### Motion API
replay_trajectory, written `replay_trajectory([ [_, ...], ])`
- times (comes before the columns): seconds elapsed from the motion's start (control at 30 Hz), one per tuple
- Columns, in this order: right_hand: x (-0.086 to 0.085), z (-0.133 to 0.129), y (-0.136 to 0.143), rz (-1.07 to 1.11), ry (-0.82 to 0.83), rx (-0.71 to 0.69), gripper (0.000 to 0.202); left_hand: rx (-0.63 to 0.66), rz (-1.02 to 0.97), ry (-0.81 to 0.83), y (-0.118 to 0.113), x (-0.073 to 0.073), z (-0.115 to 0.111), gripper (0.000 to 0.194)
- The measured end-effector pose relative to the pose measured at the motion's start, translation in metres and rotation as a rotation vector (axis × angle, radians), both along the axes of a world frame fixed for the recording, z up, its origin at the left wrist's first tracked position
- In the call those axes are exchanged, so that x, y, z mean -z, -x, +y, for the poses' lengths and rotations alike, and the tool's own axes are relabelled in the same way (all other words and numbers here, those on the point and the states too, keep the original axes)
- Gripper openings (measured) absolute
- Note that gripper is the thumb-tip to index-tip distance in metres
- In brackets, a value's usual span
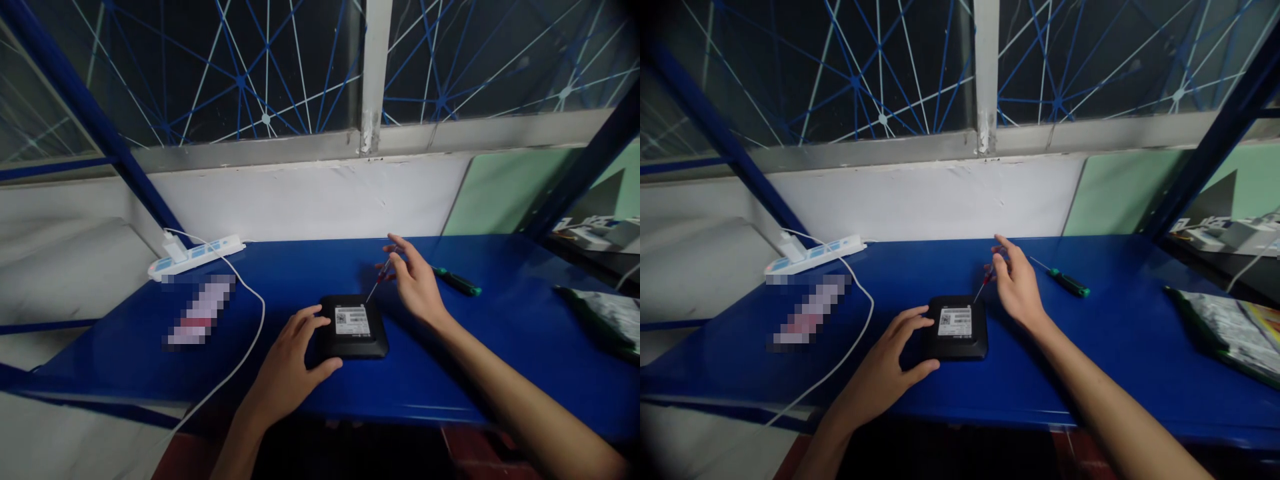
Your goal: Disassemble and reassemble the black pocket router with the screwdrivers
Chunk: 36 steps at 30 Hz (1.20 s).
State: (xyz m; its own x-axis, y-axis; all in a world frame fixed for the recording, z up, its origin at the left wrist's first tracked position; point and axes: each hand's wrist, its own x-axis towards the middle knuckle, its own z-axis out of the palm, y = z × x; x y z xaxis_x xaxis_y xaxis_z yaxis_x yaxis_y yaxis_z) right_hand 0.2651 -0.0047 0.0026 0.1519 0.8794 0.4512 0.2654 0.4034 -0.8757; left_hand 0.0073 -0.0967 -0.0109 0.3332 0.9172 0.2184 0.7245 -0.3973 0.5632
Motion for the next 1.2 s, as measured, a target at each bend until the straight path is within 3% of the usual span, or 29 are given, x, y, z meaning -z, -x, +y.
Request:
replay_trajectory([
  [0.23, 0.004, 0.002, 0.001, 0.009, 0.019, 0.001, 0.059, 0.015, 0.032, -0.022, -0.003, 0.002, 0.002, 0.042],
  [0.4, 0.002, 0.002, 0.002, -0.056, -0.045, 0.107, 0.052, 0.014, 0.04, 0.014, -0.004, 0.002, 0.003, 0.07],
  [0.67, -0.004, -0.005, 0.005, -0.001, -0.065, 0.063, 0.039, 0.004, 0.058, 0.026, -0.003, 0.005, 0.004, 0.072],
  [1.0, -0.001, -0.01, 0.012, -0.06, -0.076, -0.026, 0.032, -0.043, 0.113, -0.023, -0.005, 0.01, 0.01, 0.047],
  [1.2, -0.004, -0.015, 0.015, -0.142, -0.11, -0.022, 0.03, -0.059, 0.126, -0.007, -0.005, 0.009, 0.008, 0.047],
])
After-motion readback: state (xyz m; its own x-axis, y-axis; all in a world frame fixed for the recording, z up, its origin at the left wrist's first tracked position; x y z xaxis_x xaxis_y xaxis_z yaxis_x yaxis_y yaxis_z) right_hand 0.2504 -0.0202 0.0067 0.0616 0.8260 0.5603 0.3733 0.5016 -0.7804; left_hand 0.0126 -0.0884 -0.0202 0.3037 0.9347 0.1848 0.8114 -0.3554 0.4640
